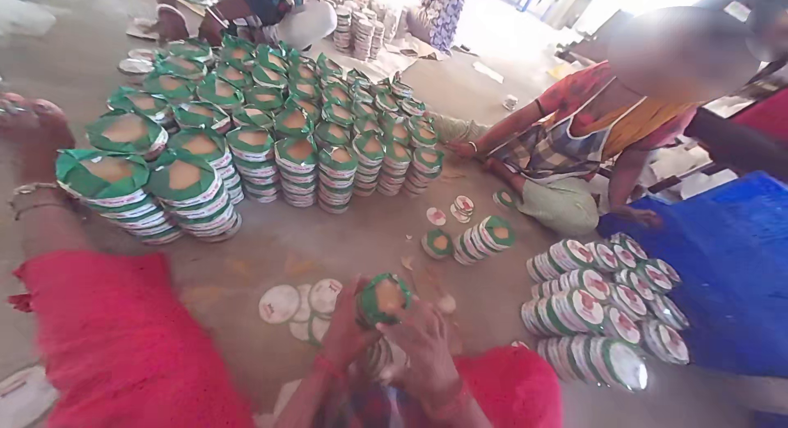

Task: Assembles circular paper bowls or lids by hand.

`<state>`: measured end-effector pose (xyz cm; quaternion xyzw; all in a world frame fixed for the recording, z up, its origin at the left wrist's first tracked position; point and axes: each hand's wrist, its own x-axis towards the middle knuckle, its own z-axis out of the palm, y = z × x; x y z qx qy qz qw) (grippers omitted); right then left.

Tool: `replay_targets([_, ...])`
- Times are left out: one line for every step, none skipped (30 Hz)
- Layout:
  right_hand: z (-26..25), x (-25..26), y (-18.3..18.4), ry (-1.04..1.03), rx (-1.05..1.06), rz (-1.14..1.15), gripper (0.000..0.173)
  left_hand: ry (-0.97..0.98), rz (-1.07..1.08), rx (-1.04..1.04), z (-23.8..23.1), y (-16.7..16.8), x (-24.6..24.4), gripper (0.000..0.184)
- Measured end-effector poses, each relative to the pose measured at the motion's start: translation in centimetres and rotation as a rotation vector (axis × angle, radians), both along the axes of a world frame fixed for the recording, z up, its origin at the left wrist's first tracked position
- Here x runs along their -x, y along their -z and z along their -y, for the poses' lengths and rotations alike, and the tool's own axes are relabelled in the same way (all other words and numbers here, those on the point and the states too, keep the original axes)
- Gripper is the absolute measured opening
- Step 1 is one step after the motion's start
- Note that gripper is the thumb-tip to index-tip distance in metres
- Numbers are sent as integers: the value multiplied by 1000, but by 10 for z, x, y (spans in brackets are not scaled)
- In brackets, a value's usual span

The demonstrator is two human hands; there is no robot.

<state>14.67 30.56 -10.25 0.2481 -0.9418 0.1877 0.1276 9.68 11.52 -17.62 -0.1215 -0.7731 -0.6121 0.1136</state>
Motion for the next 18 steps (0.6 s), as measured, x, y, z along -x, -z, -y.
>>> replay_targets([-3, -2, 0, 23, 83, 0, 64, -3, -1, 2, 0, -1, 0, 117])
replay_targets([-6, -3, 0, 56, 117, -29, 63, -3, -2, -1, 0, -2, 0, 117])
replay_targets([-9, -4, 1, 91, 94, -62, 64, -7, -5, -5, 0, -3, 0, 116])
replay_targets([-13, -6, 4, 116, 30, -84, 65, -15, -11, -2, -1, -3, 0, 114])
replay_targets([-15, -7, 7, 121, -38, -90, 63, -16, -9, -1, -2, -3, 0, 114])
replay_targets([-16, -9, 9, 116, -89, -85, 64, -17, -12, 5, -2, -2, 0, 115])
replay_targets([-16, -12, 11, 109, -91, -75, 64, -15, -20, 12, -2, -1, 0, 117])
replay_targets([-16, -13, 12, 112, -51, -69, 65, -16, -24, 18, -1, -1, 0, 117])
replay_targets([-16, -12, 12, 124, 22, -66, 65, -17, -27, 19, -1, 0, 0, 117])
replay_targets([-16, -10, 11, 153, 84, -64, 69, -16, -25, 17, -1, 1, -1, 116])
replay_targets([-16, -7, 8, 188, 109, -65, 73, -14, -21, 16, -1, 0, -1, 116])
replay_targets([-17, -3, 6, 221, 93, -61, 75, -11, -18, 17, -1, -1, -1, 115])
replay_targets([-18, 1, 5, 246, 43, -53, 77, -9, -11, 16, -1, -2, -1, 115])
replay_targets([-18, 5, 6, 260, -1, -35, 77, -13, -3, 16, -2, -1, -1, 116])
replay_targets([-18, 6, 8, 262, -27, -2, 76, -22, -3, 20, -2, 0, -2, 117])
replay_targets([-17, 7, 11, 264, -36, 20, 75, -31, -7, 32, -2, 1, -2, 118])
replay_targets([-16, 8, 15, 263, -27, 25, 74, -38, -8, 37, -2, 1, -2, 119])
replay_targets([-16, 9, 15, 256, 10, 30, 73, -38, -9, 35, -2, 1, -1, 119])
